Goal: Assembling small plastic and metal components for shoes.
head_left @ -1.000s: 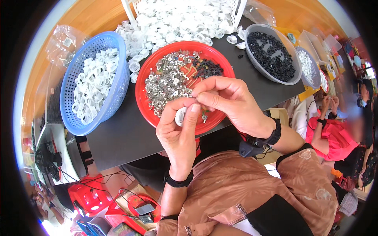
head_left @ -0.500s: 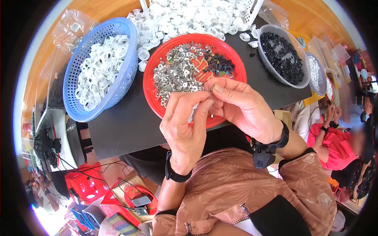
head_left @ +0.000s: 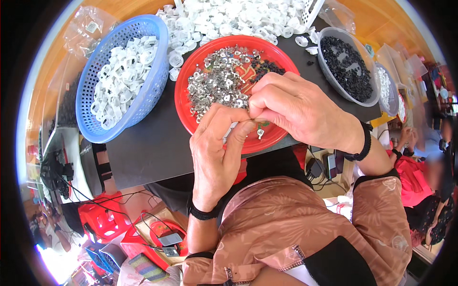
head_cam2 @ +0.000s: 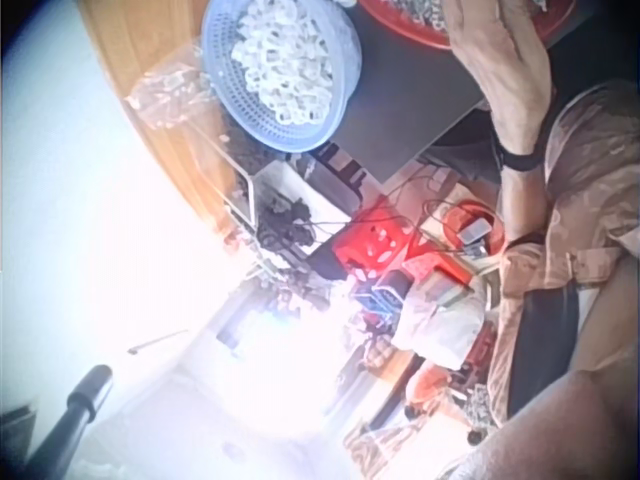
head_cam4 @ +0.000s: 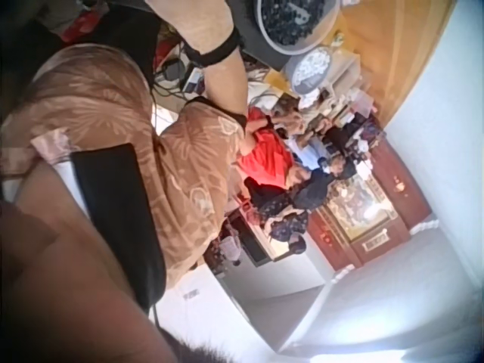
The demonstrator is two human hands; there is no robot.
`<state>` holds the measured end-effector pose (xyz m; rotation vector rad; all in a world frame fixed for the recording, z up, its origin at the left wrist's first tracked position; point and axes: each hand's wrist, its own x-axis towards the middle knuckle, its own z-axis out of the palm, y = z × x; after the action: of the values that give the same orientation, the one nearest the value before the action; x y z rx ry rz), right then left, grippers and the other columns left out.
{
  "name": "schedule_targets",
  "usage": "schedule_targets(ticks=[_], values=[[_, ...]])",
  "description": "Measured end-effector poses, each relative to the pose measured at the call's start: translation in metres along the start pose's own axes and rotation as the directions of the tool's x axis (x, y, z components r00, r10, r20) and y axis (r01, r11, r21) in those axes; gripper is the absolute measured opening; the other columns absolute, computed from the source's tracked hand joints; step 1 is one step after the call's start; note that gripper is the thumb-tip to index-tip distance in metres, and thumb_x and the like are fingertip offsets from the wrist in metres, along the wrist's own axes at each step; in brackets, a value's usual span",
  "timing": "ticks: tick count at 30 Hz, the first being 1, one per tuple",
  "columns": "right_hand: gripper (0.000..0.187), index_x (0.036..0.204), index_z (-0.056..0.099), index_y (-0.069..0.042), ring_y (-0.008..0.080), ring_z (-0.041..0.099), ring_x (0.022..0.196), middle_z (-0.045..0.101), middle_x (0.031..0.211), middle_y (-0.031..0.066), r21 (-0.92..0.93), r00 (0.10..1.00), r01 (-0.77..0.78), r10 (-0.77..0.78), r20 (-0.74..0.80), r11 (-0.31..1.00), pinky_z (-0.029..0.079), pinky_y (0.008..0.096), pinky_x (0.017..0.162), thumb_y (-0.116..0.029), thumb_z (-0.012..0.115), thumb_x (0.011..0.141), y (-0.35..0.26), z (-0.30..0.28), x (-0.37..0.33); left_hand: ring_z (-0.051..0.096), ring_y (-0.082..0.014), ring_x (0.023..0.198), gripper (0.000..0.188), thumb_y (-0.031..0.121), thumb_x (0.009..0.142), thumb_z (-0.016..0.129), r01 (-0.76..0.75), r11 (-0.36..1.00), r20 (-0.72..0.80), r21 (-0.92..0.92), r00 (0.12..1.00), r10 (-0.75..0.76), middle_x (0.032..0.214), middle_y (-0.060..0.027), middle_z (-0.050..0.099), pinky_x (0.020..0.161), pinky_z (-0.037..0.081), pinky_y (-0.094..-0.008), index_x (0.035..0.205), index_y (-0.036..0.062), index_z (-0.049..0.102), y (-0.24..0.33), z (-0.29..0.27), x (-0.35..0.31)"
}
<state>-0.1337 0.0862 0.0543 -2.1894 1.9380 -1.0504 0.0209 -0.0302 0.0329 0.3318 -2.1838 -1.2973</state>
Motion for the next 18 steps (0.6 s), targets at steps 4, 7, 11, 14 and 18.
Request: schedule_targets(ticks=[4,7,11,14,18], values=[[0.010,0.092,0.055,-0.008,0.0220,0.056,0.075,0.054,0.089,0.0026,0.004,1.000,0.015,-0.015,-0.006,1.000,0.041,0.0334,0.067,-0.014,0.062,0.088,0.000,0.002,-0.001,0.059,-0.0258,0.073,0.003,0.001,0.084,0.064,-0.005,0.999,0.025,-0.038,1.000,0.006,0.078,-0.0102,0.060,0.067,0.046,-0.0331,0.086,0.0021,0.063,-0.006,-0.002,-0.001],[0.011,0.093,0.054,-0.008,0.0236,0.055,0.075,0.053,0.089,0.0037,0.084,0.996,-0.047,0.041,0.074,0.995,0.041,0.0340,0.067,-0.014,0.062,0.089,-0.002,-0.001,-0.002,0.058,-0.0260,0.072,0.005,0.000,0.083,0.065,-0.038,0.999,0.063,-0.006,0.997,0.039,0.078,-0.0102,0.059,0.066,0.046,-0.0328,0.086,0.0019,0.063,-0.007,-0.006,-0.001],[0.012,0.093,0.053,-0.007,0.0253,0.055,0.075,0.053,0.089,0.0053,0.092,0.992,-0.078,0.068,0.104,0.993,0.041,0.0347,0.067,-0.014,0.062,0.089,-0.004,-0.003,-0.001,0.058,-0.0232,0.080,0.009,0.008,0.090,0.059,0.031,0.999,0.065,-0.035,0.997,-0.028,0.083,-0.0097,0.059,0.072,0.045,-0.0345,0.089,0.0015,0.064,-0.006,-0.003,-0.003],[0.011,0.093,0.051,-0.006,0.0278,0.056,0.077,0.053,0.089,0.0077,0.111,0.986,-0.164,0.162,0.031,0.980,0.043,0.0363,0.067,-0.009,0.061,0.089,-0.008,0.001,-0.002,0.055,-0.0186,0.094,0.030,0.020,0.096,0.046,0.167,0.893,-0.005,-0.418,0.982,-0.186,0.097,-0.0084,0.058,0.083,0.043,-0.0371,0.104,-0.0007,0.066,-0.016,0.002,-0.011],[0.012,0.094,0.051,-0.005,0.0309,0.057,0.081,0.054,0.088,0.0105,0.300,0.942,-0.302,0.331,-0.050,0.905,0.046,0.0377,0.069,-0.006,0.062,0.088,-0.021,0.012,-0.004,0.050,-0.0171,0.117,0.047,0.024,0.100,0.040,0.305,0.564,0.114,-0.767,0.930,-0.349,0.126,-0.0094,0.053,0.097,0.039,-0.0353,0.134,-0.0075,0.048,-0.018,0.008,-0.016]])
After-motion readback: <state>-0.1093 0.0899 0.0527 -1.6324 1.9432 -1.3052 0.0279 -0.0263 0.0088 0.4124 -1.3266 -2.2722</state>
